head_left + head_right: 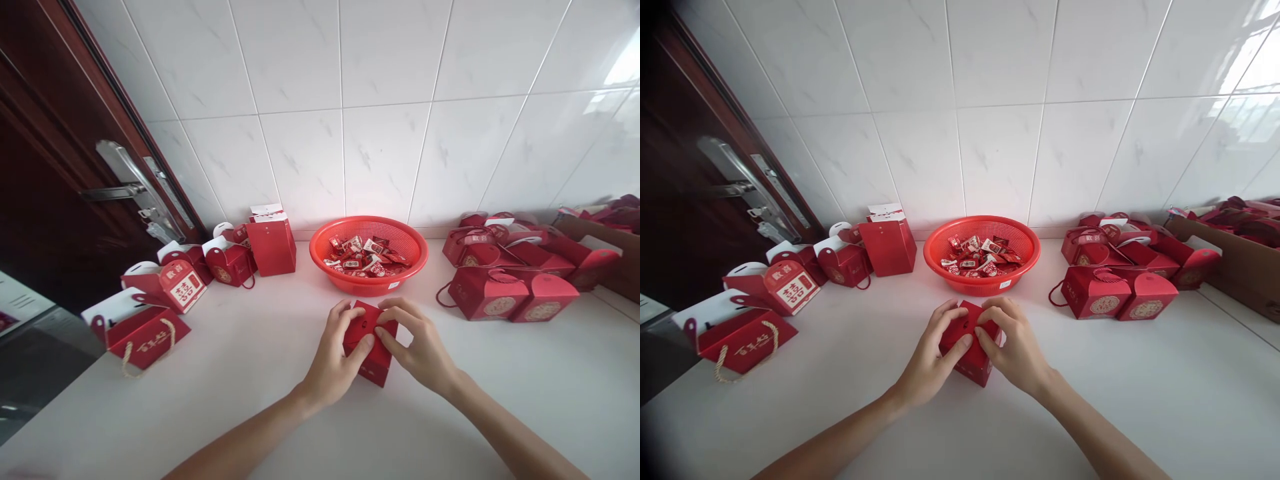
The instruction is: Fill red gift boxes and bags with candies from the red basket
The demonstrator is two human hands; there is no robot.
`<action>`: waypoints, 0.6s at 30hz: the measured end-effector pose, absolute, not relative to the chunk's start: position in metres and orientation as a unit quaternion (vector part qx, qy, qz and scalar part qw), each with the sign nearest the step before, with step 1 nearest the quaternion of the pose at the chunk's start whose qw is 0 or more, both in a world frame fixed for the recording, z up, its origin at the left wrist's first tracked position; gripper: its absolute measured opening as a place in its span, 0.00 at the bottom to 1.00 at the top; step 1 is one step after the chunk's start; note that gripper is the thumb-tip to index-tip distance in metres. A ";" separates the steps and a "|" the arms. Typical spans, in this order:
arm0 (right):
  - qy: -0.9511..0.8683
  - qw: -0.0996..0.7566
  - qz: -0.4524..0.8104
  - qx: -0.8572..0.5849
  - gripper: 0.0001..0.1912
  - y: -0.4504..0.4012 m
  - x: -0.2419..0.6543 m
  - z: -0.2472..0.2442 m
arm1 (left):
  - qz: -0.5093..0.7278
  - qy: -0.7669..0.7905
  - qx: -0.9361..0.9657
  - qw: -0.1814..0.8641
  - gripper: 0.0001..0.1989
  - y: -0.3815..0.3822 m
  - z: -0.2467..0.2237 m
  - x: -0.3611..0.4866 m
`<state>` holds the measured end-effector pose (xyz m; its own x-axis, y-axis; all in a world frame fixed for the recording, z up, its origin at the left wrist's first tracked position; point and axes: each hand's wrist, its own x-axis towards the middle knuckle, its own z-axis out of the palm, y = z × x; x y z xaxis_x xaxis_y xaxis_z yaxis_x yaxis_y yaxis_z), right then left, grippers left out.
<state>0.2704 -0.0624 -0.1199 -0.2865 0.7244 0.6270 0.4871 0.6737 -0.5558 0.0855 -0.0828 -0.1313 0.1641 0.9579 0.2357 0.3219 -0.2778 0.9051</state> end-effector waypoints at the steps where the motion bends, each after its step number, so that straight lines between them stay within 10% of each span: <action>1: -0.799 0.449 0.131 -0.378 0.05 -0.061 0.272 -0.120 | 0.439 0.467 0.676 0.364 0.16 -0.081 -0.131 0.086; 18: -0.940 0.154 0.112 -0.283 0.11 -0.024 0.287 -0.061 | 0.415 0.349 0.640 0.545 0.28 -0.041 -0.136 0.072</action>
<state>0.2869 -0.0238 -0.0605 -0.7921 0.5670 0.2259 0.4978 0.8144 -0.2984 0.0719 -0.0405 -0.1364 0.4130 0.8981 0.1511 -0.0054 -0.1635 0.9865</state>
